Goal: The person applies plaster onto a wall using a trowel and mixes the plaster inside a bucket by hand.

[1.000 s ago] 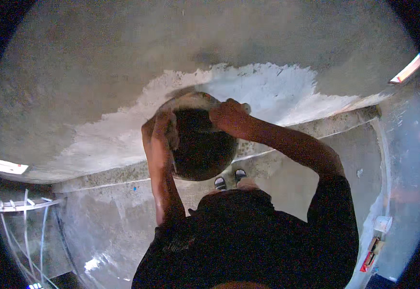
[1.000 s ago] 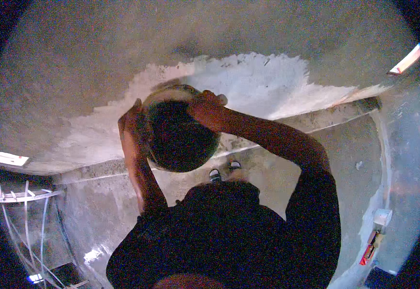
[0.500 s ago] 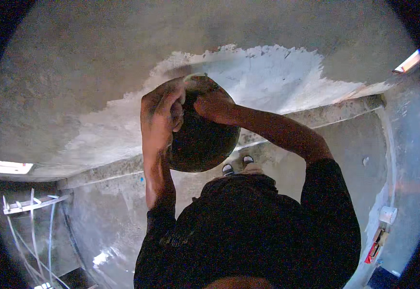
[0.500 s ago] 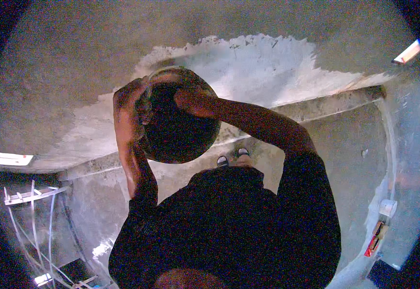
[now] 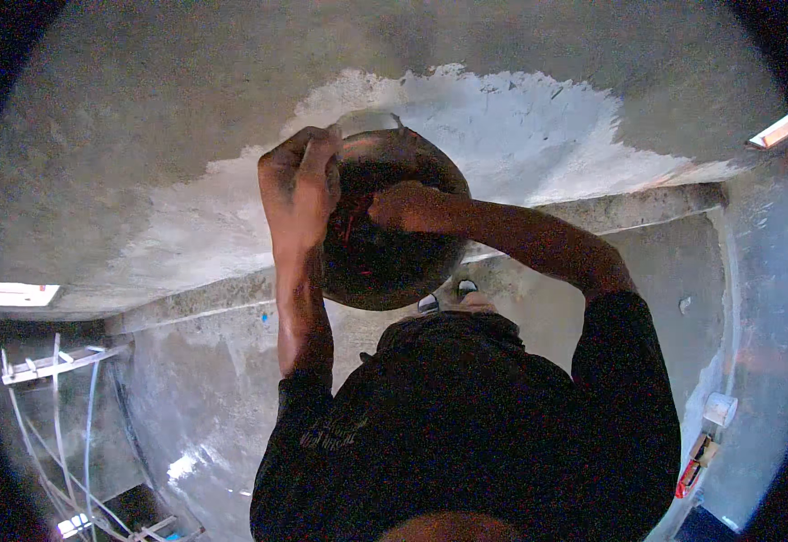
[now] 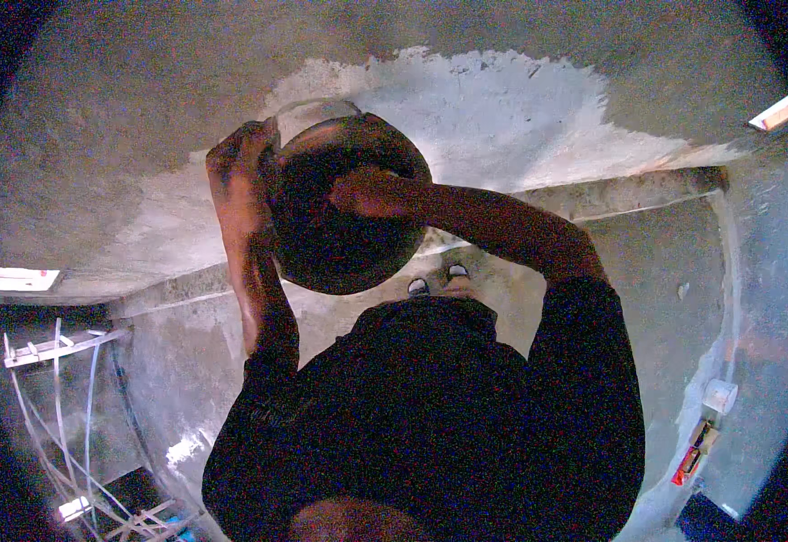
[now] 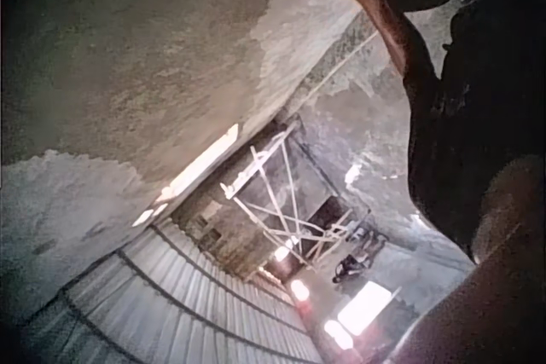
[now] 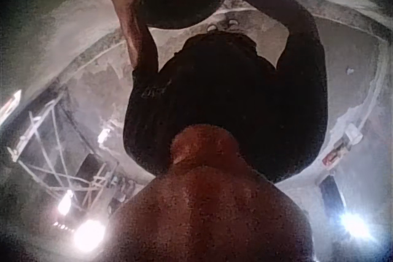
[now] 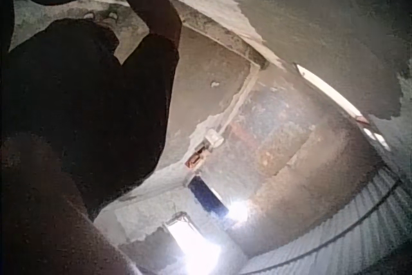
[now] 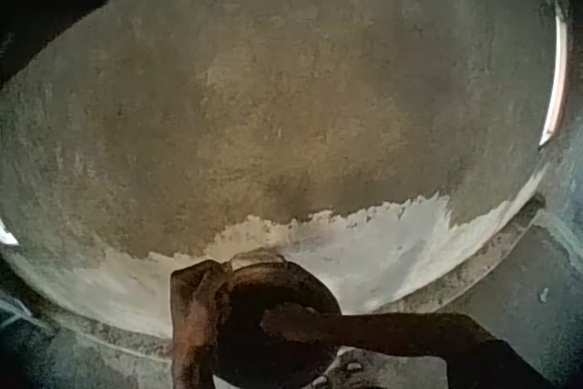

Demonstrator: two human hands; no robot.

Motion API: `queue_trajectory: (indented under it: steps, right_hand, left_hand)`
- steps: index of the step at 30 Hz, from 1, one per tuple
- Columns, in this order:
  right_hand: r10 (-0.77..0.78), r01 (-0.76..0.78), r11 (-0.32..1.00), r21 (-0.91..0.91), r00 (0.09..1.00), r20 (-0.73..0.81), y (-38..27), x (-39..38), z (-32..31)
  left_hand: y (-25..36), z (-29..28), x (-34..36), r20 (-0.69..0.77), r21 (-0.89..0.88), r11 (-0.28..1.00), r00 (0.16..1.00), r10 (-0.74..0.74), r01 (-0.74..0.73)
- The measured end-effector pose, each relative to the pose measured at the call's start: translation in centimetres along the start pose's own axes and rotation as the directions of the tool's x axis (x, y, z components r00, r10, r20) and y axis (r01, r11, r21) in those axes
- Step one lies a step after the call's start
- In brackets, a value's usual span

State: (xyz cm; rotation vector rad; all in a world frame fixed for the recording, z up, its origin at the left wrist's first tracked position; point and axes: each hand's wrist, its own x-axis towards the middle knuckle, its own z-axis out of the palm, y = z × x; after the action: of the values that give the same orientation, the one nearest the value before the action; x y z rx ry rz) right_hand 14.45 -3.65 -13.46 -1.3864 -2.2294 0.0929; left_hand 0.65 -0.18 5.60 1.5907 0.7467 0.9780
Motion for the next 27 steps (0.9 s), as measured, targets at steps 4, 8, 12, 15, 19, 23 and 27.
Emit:
queue_trajectory:
  steps: [4,8,12,15,19,23,27]
  right_hand:
    - [0.342,-0.319,0.937,-0.145,0.743,0.575,-1.9,2.0,-4.3]
    - [0.277,-0.284,0.903,0.321,0.958,0.070,2.0,-2.6,0.6]
    - [0.308,-0.376,0.923,0.084,0.850,0.428,-0.4,0.1,-4.0]
    - [0.274,-0.310,0.951,-0.010,0.824,0.496,-0.3,-0.4,-5.5]
    - [0.328,-0.505,0.861,0.066,0.650,0.685,-3.8,0.6,-12.1]
    - [0.288,-0.514,0.801,0.307,0.780,0.555,-1.9,-5.4,-12.0]
    - [0.430,-0.649,0.631,0.424,0.749,0.504,-3.6,-9.4,-13.7]
  left_hand:
    - [-0.7,-0.1,-0.3,0.024,-0.059,0.998,1.000,0.008,-0.007]
    - [0.3,0.6,-0.5,0.115,-0.018,0.998,0.992,0.060,-0.058]
    - [0.1,0.8,-0.5,0.177,-0.055,0.998,0.984,-0.010,0.020]
    - [0.5,1.5,-0.8,0.157,-0.040,0.997,0.985,0.073,-0.068]
    - [0.7,1.1,-0.3,0.181,0.018,0.999,0.983,0.025,-0.029]
    - [0.9,1.7,0.2,0.162,0.079,0.994,0.983,-0.090,0.078]
    - [-0.2,2.2,0.2,0.106,-0.055,0.985,0.982,-0.159,0.165]
